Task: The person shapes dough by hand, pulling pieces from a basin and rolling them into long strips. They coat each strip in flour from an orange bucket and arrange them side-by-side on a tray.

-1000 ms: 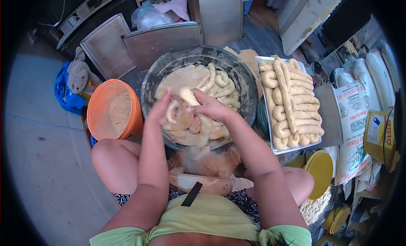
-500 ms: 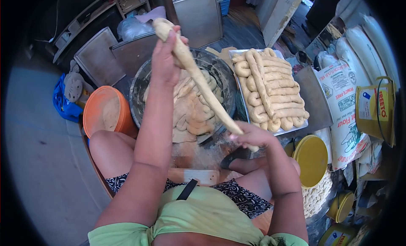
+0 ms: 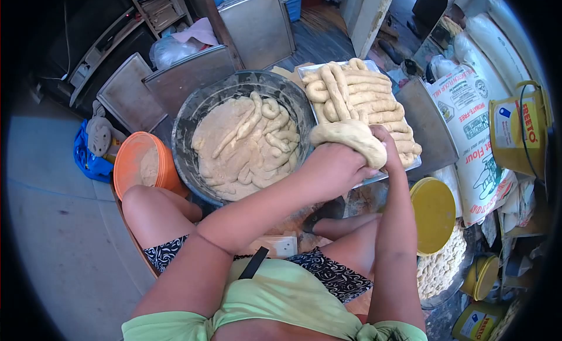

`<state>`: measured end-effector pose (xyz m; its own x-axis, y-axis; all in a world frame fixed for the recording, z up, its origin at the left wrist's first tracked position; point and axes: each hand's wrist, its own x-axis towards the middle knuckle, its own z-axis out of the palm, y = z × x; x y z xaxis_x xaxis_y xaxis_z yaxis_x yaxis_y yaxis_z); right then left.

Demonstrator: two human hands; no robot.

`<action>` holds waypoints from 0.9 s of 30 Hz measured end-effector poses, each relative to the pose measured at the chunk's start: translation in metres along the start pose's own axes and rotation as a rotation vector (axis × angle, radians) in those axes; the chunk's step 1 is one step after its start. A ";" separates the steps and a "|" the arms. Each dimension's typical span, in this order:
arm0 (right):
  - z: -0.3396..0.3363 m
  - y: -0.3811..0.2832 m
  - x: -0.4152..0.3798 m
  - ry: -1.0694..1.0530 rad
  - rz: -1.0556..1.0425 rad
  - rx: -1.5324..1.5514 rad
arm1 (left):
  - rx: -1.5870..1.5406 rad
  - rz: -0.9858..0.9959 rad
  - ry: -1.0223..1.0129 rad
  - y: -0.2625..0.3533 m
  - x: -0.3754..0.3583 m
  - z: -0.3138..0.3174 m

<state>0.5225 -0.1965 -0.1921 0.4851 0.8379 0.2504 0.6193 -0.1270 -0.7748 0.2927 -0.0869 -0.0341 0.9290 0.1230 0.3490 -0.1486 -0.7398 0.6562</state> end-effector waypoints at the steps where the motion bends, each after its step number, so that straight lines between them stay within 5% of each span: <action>1: -0.004 -0.018 0.000 0.000 0.003 0.003 | 0.064 -0.054 -0.119 -0.004 0.010 0.008; 3: -0.019 -0.051 -0.001 -0.072 0.412 0.273 | 0.127 -0.110 -0.238 -0.013 0.031 0.021; 4: -0.021 -0.049 -0.006 -0.013 0.286 0.327 | 0.197 -0.075 -0.225 -0.018 0.042 0.028; 7: -0.032 -0.079 -0.017 0.063 0.389 1.409 | 0.345 0.028 -0.147 -0.030 0.079 0.039; 9: -0.041 -0.075 -0.019 -0.060 0.451 1.386 | 0.411 0.063 -0.093 -0.039 0.111 0.037; 12: -0.035 -0.043 -0.013 0.216 0.516 0.881 | 0.539 0.087 -0.302 -0.077 0.164 0.028; 13: -0.038 -0.037 -0.007 0.166 0.573 0.055 | 0.590 -0.070 -0.411 -0.102 0.192 0.021; 15: -0.024 0.005 -0.020 0.214 0.207 -0.684 | 0.646 -0.299 -0.476 -0.136 0.219 -0.002; 17: -0.031 -0.005 -0.016 0.162 0.351 -0.507 | 0.659 -0.420 -0.424 -0.203 0.241 -0.003; 20: -0.054 -0.017 -0.011 -0.206 0.431 0.105 | 0.387 -0.652 -0.152 -0.231 0.242 -0.014; 25: -0.041 -0.025 0.007 0.028 0.395 -0.015 | 0.535 -0.870 0.193 -0.250 0.244 -0.005; 27: -0.026 -0.023 0.015 -0.057 0.392 -0.082 | 0.537 -0.879 0.098 -0.255 0.242 -0.002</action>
<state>0.5318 -0.1950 -0.1556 0.6610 0.7451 -0.0893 0.4426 -0.4832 -0.7554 0.5551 0.1326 -0.1156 0.6011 0.7981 -0.0406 0.7623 -0.5574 0.3290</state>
